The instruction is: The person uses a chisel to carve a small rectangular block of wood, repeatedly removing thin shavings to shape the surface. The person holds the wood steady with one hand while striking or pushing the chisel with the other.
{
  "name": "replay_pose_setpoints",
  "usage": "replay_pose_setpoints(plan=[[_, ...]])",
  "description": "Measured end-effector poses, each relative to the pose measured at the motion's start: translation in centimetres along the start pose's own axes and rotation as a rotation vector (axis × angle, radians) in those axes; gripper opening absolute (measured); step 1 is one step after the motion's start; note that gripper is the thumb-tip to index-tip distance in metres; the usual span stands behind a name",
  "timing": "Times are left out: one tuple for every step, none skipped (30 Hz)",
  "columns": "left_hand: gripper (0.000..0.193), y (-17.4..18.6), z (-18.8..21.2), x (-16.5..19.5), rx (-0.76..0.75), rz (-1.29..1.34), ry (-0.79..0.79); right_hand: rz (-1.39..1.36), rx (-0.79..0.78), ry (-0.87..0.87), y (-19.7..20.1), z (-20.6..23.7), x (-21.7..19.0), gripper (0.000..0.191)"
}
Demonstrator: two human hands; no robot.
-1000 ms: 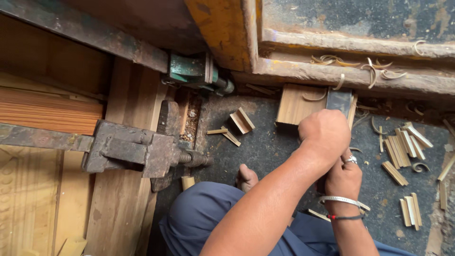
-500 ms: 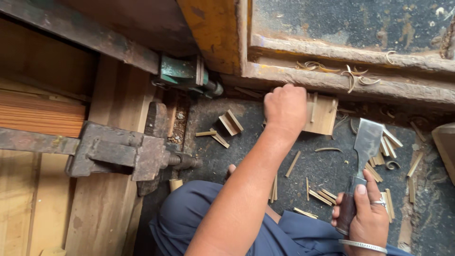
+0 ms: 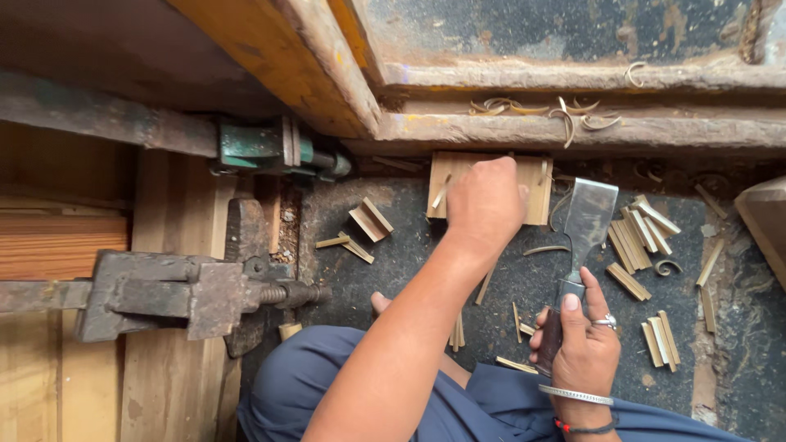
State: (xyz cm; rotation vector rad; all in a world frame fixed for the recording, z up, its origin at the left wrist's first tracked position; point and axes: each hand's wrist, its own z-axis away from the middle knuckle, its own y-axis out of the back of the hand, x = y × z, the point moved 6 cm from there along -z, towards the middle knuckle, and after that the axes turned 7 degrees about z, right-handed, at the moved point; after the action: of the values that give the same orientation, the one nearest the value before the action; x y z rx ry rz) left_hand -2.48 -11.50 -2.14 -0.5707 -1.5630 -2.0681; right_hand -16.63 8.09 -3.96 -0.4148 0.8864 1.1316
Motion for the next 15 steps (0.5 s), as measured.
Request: replay_pose_setpoints(plan=[[0.02,-0.5,0.0,-0.1,-0.011,0.017,0.043,0.0,0.0,-0.002,0.1,0.0,0.1,0.052],[0.02,-0.7,-0.1,-0.2,-0.014,0.014,0.066,-0.003,0.004,-0.004,0.2,-0.1,0.1,0.052],[0.021,-0.8,-0.3,-0.5,-0.019,0.011,0.086,-0.004,0.004,-0.001,0.3,-0.2,0.1,0.052],[0.021,-0.7,-0.5,-0.8,-0.026,0.008,0.102,-0.007,0.006,0.002,0.4,-0.3,0.1,0.052],[0.02,-0.8,-0.6,-1.1,-0.046,0.039,0.143,-0.011,0.007,0.007,0.6,-0.4,0.0,0.052],[0.018,-0.7,-0.8,-1.5,-0.064,0.072,0.184,-0.001,0.012,0.0,0.7,-0.5,0.1,0.053],[0.017,-0.7,-0.9,-1.8,-0.079,0.104,0.226,0.009,0.014,-0.005,0.8,-0.5,0.1,0.053],[0.016,-0.4,-1.0,-1.9,-0.063,0.139,0.224,0.02,0.012,-0.009,0.7,-0.5,0.2,0.054],[0.015,-0.1,-1.1,-2.0,-0.047,0.175,0.226,0.013,0.002,-0.016,0.6,-0.5,0.3,0.055],[0.015,0.2,-1.1,-2.2,-0.031,0.21,0.23,0.008,-0.01,-0.025,0.4,-0.4,0.4,0.056],[0.015,0.1,-1.1,-2.4,-0.063,0.266,0.254,0.005,-0.024,-0.035,0.2,-0.3,0.6,0.057],[0.015,0.1,-1.2,-2.6,-0.094,0.322,0.278,-0.001,-0.037,-0.036,-0.1,-0.1,0.8,0.057],[0.016,0.1,-1.3,-2.8,-0.124,0.379,0.3,-0.008,-0.05,-0.035,-0.4,0.1,1.0,0.058],[0.018,0.6,-1.2,-2.9,-0.08,0.358,0.287,-0.016,-0.065,-0.032,-0.7,0.3,1.1,0.058],[0.02,1.2,-1.1,-2.9,-0.036,0.337,0.274,-0.004,-0.083,-0.047,-1.0,0.4,1.3,0.059]])
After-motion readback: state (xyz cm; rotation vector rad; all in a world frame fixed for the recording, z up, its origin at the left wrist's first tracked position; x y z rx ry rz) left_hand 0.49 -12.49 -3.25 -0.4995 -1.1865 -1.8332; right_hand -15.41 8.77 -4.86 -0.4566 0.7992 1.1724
